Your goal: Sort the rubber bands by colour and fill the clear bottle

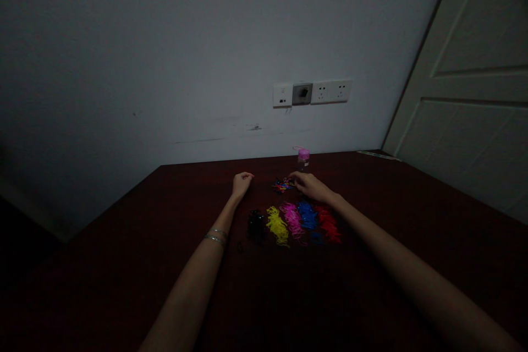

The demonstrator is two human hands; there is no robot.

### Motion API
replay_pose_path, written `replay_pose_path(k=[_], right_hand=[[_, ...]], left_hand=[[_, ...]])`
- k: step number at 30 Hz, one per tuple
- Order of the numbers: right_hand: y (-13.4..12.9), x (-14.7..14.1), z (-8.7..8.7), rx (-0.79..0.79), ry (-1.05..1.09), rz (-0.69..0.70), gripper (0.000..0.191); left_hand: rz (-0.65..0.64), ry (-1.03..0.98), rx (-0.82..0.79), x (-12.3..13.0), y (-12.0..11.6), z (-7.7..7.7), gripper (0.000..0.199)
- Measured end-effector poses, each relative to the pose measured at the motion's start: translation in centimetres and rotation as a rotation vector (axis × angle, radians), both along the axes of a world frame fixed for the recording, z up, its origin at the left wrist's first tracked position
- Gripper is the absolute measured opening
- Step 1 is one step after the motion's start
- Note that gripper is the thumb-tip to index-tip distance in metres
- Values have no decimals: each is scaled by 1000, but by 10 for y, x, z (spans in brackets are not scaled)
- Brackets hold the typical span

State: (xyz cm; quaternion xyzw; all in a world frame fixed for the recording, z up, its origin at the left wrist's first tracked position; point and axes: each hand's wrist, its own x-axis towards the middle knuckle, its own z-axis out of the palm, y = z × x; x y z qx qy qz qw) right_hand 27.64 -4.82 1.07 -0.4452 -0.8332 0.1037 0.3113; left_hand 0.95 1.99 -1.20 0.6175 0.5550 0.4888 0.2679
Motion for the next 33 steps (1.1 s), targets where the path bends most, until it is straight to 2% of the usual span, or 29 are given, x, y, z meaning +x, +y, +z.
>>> replay_pose_path(k=[7,13,18,24,28,33], right_hand=[[-20,-15,9,-287,632,64,38],[-42,-26,22,-457,809,59,46],[-53,-31,21,-406,743,136,36],[-64,-45,15,-271,376,212,15],[-72,-55,15,-219,235,247,14],[-75,-58,17,-183,175,259,17]], left_hand=[[-10,6,16,-1,4,-3,21],[-18,4,17,-1,7,-5,22],[-18,12,8,-1,6,-5,23],[-25,14,10,0,3,-3,22],[-30,16,16,1,0,-1,22],[-43,50,26,1,-1,0,22]])
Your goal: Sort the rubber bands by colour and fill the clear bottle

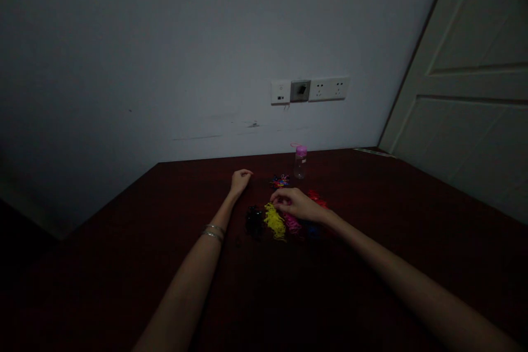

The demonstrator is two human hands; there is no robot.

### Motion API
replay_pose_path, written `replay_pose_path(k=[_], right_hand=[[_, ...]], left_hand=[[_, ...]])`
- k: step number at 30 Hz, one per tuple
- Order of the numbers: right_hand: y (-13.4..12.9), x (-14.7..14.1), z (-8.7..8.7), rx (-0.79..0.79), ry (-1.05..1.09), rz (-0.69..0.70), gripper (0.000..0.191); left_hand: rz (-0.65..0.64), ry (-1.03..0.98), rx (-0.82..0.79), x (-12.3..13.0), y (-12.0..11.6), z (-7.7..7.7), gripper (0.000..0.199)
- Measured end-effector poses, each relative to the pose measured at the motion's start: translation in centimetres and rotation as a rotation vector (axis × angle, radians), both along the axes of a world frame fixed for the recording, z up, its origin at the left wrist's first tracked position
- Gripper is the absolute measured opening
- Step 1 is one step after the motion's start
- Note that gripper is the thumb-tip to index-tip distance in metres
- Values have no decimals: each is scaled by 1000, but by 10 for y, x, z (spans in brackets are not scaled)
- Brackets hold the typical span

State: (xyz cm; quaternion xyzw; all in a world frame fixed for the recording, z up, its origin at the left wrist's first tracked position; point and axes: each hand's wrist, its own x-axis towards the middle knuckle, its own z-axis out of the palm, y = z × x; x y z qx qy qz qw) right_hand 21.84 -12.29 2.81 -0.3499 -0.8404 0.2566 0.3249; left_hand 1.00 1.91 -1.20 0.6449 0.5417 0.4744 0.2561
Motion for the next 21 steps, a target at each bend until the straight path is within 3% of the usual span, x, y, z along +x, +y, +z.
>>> replay_pose_path(k=[4,9,13,21], right_hand=[[9,15,1,18,24,-89,20],[28,51,-3,-15,159,-307,24],[41,80,-12,-48,257,-400,25],[53,117,-36,-114,227,-522,31]], left_hand=[[-35,10,4,0,2,-2,23],[-71,4,-15,0,4,-3,25],[-187,151,-16,1,0,4,25],[-400,410,17,21,-13,22,26]])
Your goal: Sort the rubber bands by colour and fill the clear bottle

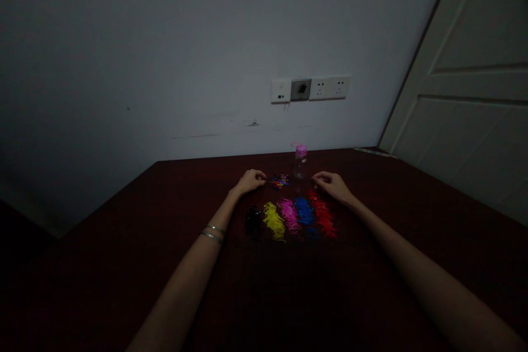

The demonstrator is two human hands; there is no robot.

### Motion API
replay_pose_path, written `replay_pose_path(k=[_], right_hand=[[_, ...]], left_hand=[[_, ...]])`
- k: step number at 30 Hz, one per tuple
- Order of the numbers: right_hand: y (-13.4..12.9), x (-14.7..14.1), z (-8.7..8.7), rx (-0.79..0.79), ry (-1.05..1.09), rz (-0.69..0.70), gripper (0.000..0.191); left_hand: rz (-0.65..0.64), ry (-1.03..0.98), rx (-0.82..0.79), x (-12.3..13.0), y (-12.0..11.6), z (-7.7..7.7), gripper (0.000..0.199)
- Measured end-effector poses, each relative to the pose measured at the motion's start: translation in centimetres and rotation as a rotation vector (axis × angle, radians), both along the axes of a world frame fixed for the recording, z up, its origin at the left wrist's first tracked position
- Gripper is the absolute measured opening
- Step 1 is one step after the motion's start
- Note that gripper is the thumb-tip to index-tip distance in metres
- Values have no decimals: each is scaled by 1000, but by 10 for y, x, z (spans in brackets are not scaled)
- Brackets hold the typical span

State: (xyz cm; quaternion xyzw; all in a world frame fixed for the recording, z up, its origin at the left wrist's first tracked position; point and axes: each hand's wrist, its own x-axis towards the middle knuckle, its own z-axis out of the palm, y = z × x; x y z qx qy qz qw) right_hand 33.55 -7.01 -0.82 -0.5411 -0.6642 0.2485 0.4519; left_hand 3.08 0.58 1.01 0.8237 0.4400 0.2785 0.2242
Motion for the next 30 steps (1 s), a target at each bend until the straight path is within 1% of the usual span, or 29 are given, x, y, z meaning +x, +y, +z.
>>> replay_pose_path(k=[4,8,11,18,30], right_hand=[[1,7,-5,-15,-1,-39,32],[3,8,-8,-17,-6,-17,31],[4,8,-9,-25,-1,-17,30],[1,7,-7,-32,-19,-24,28],[3,8,-9,-35,-14,-24,28]], left_hand=[[-54,53,-6,12,-7,3,25],[-41,159,37,15,-11,1,22],[-30,195,66,15,-13,0,22],[3,156,56,17,-15,0,18],[-33,124,68,16,-10,-2,16]])
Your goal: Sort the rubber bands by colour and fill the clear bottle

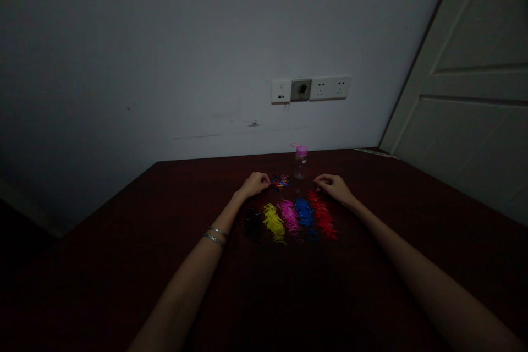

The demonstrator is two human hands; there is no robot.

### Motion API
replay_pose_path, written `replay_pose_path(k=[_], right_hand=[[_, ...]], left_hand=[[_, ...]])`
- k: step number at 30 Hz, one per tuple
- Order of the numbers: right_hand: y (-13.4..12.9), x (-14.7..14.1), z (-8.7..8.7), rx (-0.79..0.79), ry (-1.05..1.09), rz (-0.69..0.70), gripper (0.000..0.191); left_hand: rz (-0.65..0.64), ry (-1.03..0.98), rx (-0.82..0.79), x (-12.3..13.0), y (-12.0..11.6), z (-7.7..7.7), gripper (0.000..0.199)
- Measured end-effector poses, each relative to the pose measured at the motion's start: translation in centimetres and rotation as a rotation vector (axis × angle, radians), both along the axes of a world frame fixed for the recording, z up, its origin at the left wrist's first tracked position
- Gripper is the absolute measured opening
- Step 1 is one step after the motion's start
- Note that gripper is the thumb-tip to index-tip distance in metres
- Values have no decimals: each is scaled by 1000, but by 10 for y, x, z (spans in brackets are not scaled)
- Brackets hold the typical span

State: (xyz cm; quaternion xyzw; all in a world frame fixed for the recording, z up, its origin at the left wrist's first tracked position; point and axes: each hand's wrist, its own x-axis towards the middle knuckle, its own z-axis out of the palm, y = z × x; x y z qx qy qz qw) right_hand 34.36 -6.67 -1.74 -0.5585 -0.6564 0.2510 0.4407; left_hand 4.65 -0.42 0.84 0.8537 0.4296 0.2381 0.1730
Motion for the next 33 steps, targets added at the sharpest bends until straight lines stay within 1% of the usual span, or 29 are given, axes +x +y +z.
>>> replay_pose_path(k=[4,7,11,14,18,21,24,27,31,33], right_hand=[[1,1,-1,-5,-1,0,28],[4,2,-4,-10,-4,5,27],[6,4,-6,-11,-3,10,26],[4,2,-5,-8,6,7,25],[2,0,-2,0,6,0,24],[1,-1,-2,-4,0,2,24],[0,-1,-2,-16,-9,5,25],[-1,-1,-1,-20,-18,-2,25],[-1,-2,0,-10,-37,-18,25],[-2,-2,1,-5,-48,-21,26]], left_hand=[[-36,-31,21,0,4,4,18],[-45,-74,4,2,3,11,18],[-58,-107,-24,4,-5,29,18],[-111,-100,-34,2,-14,45,17],[-172,-49,-56,-11,-27,65,16],[-196,-10,-114,-26,-34,73,16],[-238,21,-223,-43,-40,77,14],[-261,21,-327,-57,-47,77,13],[-261,59,-449,-66,-56,73,15],[-257,69,-480,-67,-59,69,16]])
